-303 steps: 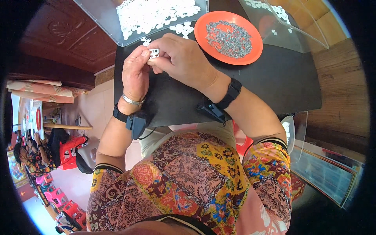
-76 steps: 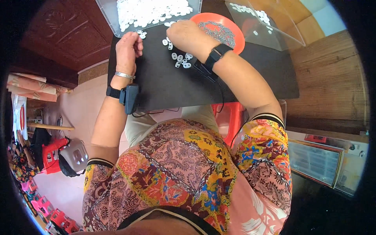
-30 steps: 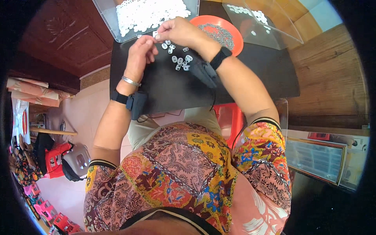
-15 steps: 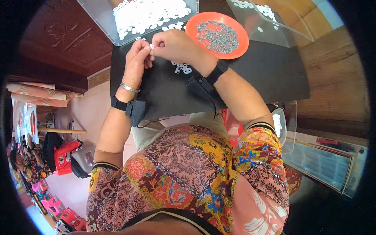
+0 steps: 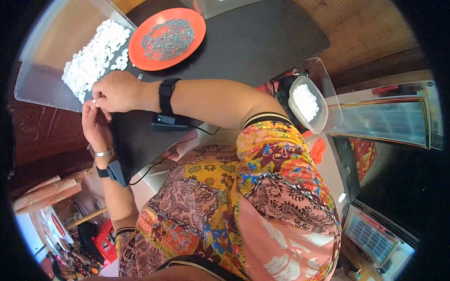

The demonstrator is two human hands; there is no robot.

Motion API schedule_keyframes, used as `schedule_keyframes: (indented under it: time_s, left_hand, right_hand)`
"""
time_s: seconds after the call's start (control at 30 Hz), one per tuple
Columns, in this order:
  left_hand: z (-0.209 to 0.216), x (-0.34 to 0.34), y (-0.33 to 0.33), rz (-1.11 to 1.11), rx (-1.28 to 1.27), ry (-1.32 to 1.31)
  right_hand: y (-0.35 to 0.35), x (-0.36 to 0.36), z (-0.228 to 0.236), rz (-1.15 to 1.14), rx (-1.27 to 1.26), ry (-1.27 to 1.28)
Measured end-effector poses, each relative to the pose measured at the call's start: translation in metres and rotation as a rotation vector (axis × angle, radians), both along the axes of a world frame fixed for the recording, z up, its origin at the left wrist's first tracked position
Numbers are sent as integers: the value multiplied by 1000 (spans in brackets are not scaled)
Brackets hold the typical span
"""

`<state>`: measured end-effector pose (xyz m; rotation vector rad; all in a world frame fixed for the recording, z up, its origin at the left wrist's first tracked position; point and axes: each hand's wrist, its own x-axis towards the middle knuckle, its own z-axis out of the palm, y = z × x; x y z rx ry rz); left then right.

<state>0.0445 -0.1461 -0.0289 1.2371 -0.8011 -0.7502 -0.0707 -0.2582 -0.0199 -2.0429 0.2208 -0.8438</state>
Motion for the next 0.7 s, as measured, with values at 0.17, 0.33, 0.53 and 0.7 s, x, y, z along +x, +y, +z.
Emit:
schedule_keyframes:
  time_s: [0.17,0.33,0.53,0.7]
  left_hand:
    - [3,2,2,-63,14,-19]
    - [6,3,3,-72,102,-74]
    - [13,7,7,-249,260,-132]
    - [13,3,9,-388,184,-80]
  right_hand:
    - [-1,1,1,-66,-14,65]
    - [0,0,6,-101,-69,160]
    - [-23,-4,19,118,-348,406]
    - [-27,-35,55,197,-284,484]
